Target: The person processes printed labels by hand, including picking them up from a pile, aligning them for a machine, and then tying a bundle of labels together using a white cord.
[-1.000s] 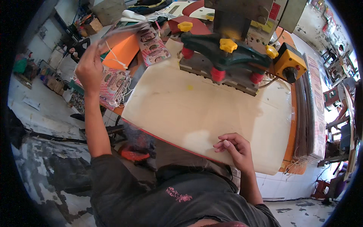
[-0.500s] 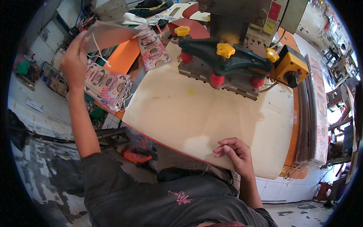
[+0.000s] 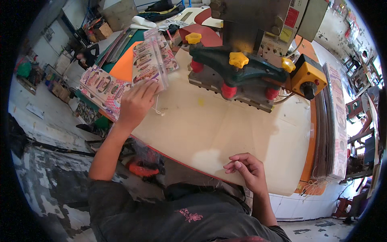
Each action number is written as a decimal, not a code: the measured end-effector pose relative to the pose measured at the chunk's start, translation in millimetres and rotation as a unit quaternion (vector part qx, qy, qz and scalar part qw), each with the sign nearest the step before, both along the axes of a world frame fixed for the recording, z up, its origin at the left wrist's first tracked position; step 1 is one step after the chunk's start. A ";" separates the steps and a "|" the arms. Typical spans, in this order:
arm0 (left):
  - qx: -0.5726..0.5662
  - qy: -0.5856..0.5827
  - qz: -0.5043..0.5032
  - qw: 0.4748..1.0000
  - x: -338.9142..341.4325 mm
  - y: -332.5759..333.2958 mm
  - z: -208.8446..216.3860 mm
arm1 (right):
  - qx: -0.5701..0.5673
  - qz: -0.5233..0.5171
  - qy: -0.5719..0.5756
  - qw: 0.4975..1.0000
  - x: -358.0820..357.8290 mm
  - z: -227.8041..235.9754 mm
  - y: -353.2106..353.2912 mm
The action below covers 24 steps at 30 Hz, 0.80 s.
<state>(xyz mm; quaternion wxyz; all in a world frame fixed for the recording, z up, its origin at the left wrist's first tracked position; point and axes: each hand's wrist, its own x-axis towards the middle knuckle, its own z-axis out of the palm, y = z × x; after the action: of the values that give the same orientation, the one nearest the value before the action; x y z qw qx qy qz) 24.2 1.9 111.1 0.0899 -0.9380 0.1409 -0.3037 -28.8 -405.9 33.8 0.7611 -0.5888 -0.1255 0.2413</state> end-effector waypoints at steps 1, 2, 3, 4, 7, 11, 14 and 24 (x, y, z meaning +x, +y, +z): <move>0.028 0.011 0.020 0.999 6.2 -2.6 -3.5 | -0.004 -0.001 -0.015 1.000 1.5 2.3 0.5; 0.057 0.025 0.039 0.997 11.9 -4.0 -8.7 | -0.008 -0.003 -0.026 1.000 1.1 2.6 1.0; 0.059 0.028 0.039 0.997 16.4 -2.7 -17.0 | -0.007 -0.003 -0.024 1.000 0.6 1.5 1.7; 0.075 0.049 0.057 0.994 21.1 -0.5 -26.9 | 0.005 -0.005 -0.022 1.000 0.3 0.0 2.1; 0.075 0.074 0.064 0.992 30.1 5.5 -35.4 | 0.012 -0.004 -0.020 1.000 -0.2 -2.6 0.6; -0.062 0.111 0.094 0.987 49.1 20.8 -21.8 | 0.013 -0.002 -0.013 1.000 0.0 -1.1 -1.2; -0.122 0.021 0.059 0.990 56.9 31.5 19.9 | 0.009 -0.003 -0.021 1.000 -0.4 1.1 -2.4; -0.055 -0.179 0.038 0.982 90.4 87.4 72.9 | 0.011 -0.005 -0.032 0.999 -1.5 -1.0 2.1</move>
<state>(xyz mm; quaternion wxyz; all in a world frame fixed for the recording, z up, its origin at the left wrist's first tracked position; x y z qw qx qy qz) 114.6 89.3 184.0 0.0739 -0.8768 0.0697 -0.4700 -30.3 -403.8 32.9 0.7646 -0.5883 -0.1498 0.2164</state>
